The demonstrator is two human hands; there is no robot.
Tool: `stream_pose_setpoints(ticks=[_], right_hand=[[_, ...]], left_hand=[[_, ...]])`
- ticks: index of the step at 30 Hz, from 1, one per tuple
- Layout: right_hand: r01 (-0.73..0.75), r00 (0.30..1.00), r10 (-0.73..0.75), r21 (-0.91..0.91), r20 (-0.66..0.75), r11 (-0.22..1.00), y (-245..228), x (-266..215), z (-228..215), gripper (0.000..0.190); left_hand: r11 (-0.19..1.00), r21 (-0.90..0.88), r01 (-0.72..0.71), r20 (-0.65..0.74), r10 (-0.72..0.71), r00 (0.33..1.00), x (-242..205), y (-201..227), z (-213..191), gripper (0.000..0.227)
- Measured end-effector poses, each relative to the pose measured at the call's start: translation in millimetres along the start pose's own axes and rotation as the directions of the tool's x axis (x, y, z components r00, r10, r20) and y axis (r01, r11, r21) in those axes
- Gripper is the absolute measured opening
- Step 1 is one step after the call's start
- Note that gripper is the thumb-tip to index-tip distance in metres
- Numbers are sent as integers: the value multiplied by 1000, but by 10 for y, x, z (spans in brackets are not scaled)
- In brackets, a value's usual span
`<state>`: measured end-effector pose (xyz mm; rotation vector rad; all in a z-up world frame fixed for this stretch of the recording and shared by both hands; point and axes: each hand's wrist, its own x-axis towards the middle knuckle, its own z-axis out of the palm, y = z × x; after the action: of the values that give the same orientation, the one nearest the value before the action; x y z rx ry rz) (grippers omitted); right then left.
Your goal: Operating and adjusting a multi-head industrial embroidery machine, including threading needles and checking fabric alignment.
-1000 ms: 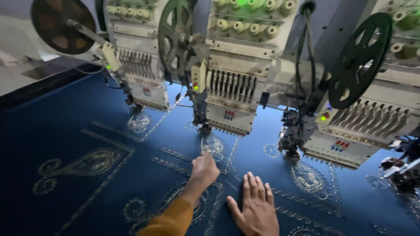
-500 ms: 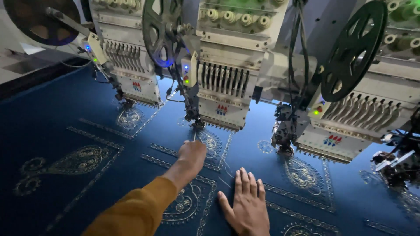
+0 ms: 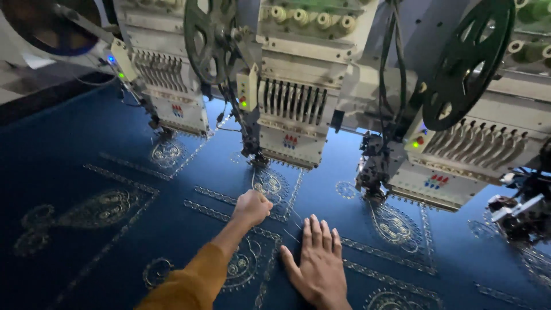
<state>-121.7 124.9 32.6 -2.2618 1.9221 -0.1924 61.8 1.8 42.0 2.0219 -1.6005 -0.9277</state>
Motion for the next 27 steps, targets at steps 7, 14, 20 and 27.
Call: stream_pose_setpoints(ticks=[7,14,20,27], right_hand=[[51,989,-46,29,-137,998,48,-19,128,82],[100,979,-68,165,-191,981,117,-132,138,76],[109,976,-67,199,-209,974,117,-118,162,73],[126,972,-69,252,-223,960,120,-137,193,68]], left_hand=[[886,250,-390,-44,413,910,-334,261,210,13],[631,460,-625,182,622,762,312,275,494,8],[94,774,-626,349,761,547,222,258,403,19],[908,-29,-417,-135,410,902,290,161,601,22]])
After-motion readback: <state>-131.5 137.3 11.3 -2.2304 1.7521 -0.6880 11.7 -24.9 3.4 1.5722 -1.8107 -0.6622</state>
